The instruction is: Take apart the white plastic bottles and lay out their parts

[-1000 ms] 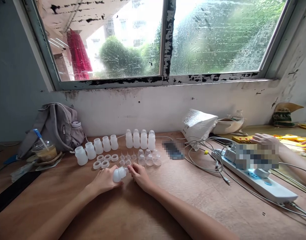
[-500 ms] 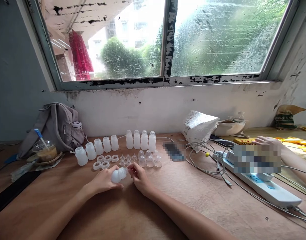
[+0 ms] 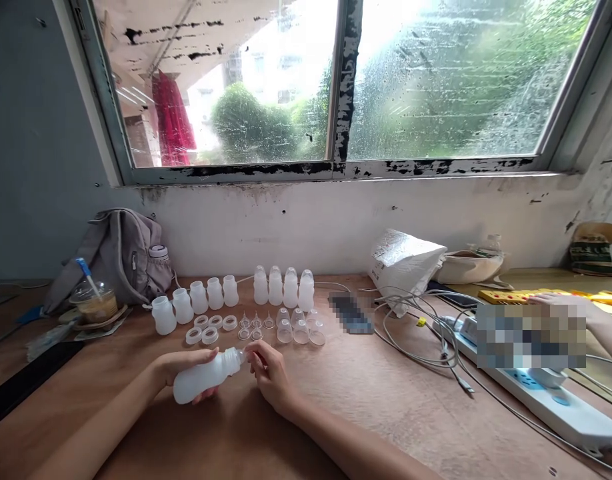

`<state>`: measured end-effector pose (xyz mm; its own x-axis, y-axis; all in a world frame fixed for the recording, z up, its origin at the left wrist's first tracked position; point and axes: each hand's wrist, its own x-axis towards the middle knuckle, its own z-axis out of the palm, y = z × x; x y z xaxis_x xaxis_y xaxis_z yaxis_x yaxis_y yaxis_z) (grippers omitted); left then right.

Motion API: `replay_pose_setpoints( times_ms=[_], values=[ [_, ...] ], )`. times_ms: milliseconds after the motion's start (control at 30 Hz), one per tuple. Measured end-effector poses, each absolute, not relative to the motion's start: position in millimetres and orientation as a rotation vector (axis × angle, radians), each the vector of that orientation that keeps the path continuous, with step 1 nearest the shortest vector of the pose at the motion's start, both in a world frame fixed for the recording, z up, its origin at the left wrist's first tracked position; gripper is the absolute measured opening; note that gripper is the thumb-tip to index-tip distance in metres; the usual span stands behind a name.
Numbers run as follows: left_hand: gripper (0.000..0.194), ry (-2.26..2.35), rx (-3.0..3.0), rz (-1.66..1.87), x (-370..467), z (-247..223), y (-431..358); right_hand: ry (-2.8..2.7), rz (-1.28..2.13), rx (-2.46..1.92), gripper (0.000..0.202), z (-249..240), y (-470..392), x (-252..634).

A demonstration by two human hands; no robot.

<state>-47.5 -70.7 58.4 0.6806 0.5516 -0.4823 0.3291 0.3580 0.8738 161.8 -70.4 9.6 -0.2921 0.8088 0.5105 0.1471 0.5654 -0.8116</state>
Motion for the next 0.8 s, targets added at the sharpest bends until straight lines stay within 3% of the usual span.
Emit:
replay_pose_setpoints(
  times_ms=[267,533,700,800],
  values=[
    [0.059,0.81,1.086,0.279,-32.7,52.9,-77.3,-1.658,0.913,-0.791,0.021,11.9,-68.9,163.0],
    [0.061,0.936,1.059,0.263,-30.5,52.1,-76.7,-1.477,1.298,-0.824,0.03,15.0,-64.3,163.3],
    [0.068,0.831,1.044,0.224,-32.1,43.7,-71.1,-1.465,1.23,-0.871,0.034,9.9,-59.7,161.8],
    [0.061,0.797,1.048,0.355,-30.6,41.8,-70.8,-1.388,1.128,-0.863,0.031,8.4,-58.4,163.2]
  ],
)
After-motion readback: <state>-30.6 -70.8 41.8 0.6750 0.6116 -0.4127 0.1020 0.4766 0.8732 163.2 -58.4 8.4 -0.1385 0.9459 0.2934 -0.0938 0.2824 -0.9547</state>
